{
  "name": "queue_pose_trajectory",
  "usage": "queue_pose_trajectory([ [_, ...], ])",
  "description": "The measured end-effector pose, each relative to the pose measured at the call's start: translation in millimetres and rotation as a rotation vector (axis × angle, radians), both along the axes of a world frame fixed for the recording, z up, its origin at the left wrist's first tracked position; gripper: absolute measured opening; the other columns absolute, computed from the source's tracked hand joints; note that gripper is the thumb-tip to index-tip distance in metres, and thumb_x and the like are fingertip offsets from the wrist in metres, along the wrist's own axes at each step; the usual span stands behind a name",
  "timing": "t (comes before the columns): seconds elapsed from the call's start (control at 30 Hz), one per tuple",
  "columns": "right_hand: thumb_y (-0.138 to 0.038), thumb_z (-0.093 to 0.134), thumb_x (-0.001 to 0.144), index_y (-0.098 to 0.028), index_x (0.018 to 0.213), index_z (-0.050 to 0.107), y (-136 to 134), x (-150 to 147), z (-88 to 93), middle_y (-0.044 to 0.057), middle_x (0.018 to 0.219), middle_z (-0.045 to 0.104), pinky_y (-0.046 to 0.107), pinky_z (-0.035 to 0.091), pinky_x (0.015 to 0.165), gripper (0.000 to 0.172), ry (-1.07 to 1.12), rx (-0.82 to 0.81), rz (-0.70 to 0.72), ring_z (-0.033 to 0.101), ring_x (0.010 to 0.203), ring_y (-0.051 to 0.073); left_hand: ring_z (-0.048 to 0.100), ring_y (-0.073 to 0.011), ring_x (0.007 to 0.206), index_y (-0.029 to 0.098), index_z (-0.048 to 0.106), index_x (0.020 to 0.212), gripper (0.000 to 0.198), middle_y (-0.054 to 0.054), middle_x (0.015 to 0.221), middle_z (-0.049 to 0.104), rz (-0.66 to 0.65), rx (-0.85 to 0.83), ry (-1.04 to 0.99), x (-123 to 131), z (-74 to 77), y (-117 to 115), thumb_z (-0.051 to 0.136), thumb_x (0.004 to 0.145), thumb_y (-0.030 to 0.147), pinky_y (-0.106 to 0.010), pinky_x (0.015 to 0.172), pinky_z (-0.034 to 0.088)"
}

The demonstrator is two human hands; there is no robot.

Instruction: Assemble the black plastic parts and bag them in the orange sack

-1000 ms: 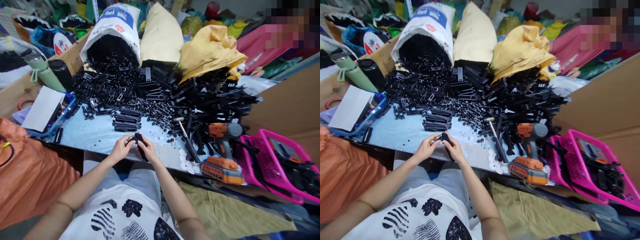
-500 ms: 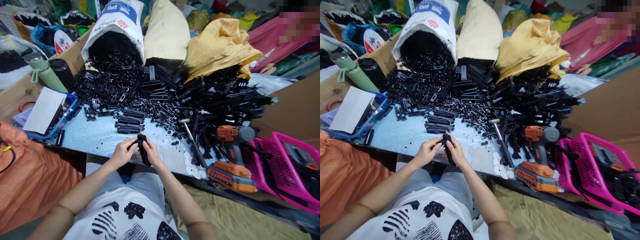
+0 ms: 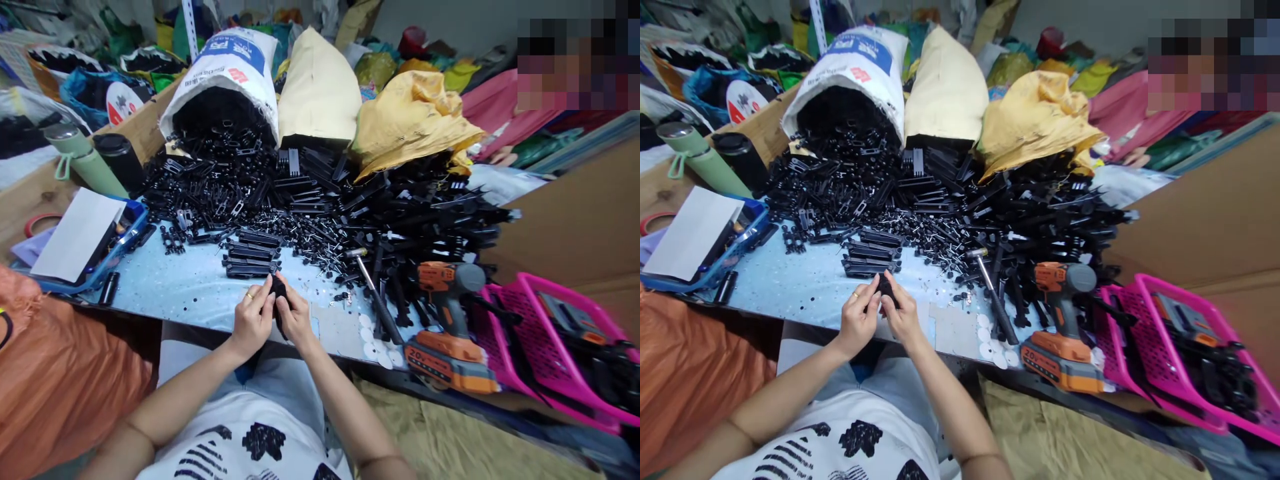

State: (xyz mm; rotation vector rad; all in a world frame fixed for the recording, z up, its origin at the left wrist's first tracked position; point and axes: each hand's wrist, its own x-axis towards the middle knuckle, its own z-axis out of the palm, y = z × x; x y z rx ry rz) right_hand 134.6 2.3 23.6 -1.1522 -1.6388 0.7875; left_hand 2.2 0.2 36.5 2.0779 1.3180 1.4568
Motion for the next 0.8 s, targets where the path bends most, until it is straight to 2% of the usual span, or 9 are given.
queue_pose_trajectory([
  [0.07, -0.043, 0.036, 0.094, -0.022, 0.139, 0.041, -9.5, -9.8, -1.7, 0.011, 0.125, 0.056, 0.031, 0.055, 0.074, 0.050, 0.029, 0.007, -0.072, 0.064, 0.083, 0.017, 0.062, -0.0168, 0.087, 0.016, 0.050, 0.130, 0.038, -0.012, 0.099, 0.065, -0.014, 0.058, -0.037, 2.8, -0.6, -0.3, 0.041, 0.093, 0.018, -0.028, 0.074, 0.053],
  [0.23, -0.038, 0.040, 0.093, -0.023, 0.142, 0.035, -24.0, -14.4, -1.9, 0.012, 0.123, 0.057, 0.035, 0.055, 0.076, 0.051, -0.005, 0.042, -0.086, 0.063, 0.090, 0.019, 0.062, -0.0156, 0.086, 0.016, 0.054, 0.125, 0.035, -0.011, 0.096, 0.066, -0.193, 0.084, -0.051, -12.2, 5.4, 5.4, 0.043, 0.092, 0.018, -0.027, 0.074, 0.053],
  [0.5, -0.038, 0.040, 0.093, -0.024, 0.143, 0.031, -23.8, -12.1, -3.1, 0.012, 0.118, 0.058, 0.033, 0.055, 0.069, 0.052, -0.033, 0.112, -0.118, 0.063, 0.079, 0.017, 0.061, -0.0141, 0.080, 0.015, 0.057, 0.122, 0.033, -0.009, 0.089, 0.066, -0.418, 0.122, -0.022, -26.2, 22.0, 24.4, 0.047, 0.090, 0.016, -0.026, 0.070, 0.051],
  [0.6, -0.038, 0.040, 0.093, -0.024, 0.144, 0.029, -23.6, -14.1, -7.5, 0.011, 0.114, 0.059, 0.032, 0.055, 0.066, 0.054, -0.013, 0.085, -0.152, 0.062, 0.075, 0.015, 0.061, -0.0138, 0.079, 0.016, 0.059, 0.119, 0.032, -0.008, 0.087, 0.066, -0.448, 0.078, -0.018, -29.3, 23.4, 30.8, 0.047, 0.090, 0.018, -0.026, 0.070, 0.051],
  [0.7, -0.039, 0.039, 0.093, -0.024, 0.144, 0.027, -23.7, -18.9, -15.9, 0.010, 0.110, 0.061, 0.030, 0.054, 0.063, 0.055, 0.012, 0.032, -0.167, 0.061, 0.068, 0.013, 0.061, -0.0146, 0.080, 0.017, 0.062, 0.114, 0.029, -0.008, 0.087, 0.066, -0.466, -0.019, -0.028, -27.2, 16.5, 32.0, 0.048, 0.090, 0.022, -0.027, 0.072, 0.051],
  [0.73, -0.039, 0.037, 0.094, -0.024, 0.145, 0.026, -22.8, -20.1, -18.7, 0.008, 0.107, 0.062, 0.029, 0.053, 0.062, 0.054, 0.015, 0.006, -0.156, 0.059, 0.064, 0.012, 0.062, -0.0153, 0.082, 0.017, 0.063, 0.111, 0.027, -0.008, 0.089, 0.066, -0.433, -0.078, -0.048, -24.9, 11.2, 30.2, 0.049, 0.089, 0.025, -0.028, 0.074, 0.051],
  [0.8, -0.040, 0.035, 0.095, -0.027, 0.144, 0.027, -18.1, -18.0, -22.0, 0.005, 0.102, 0.064, 0.028, 0.052, 0.061, 0.052, -0.057, -0.043, -0.097, 0.059, 0.062, 0.012, 0.063, -0.0160, 0.079, 0.017, 0.063, 0.109, 0.029, -0.008, 0.090, 0.066, -0.284, -0.260, -0.131, -19.1, -4.0, 22.3, 0.048, 0.089, 0.032, -0.028, 0.072, 0.052],
])
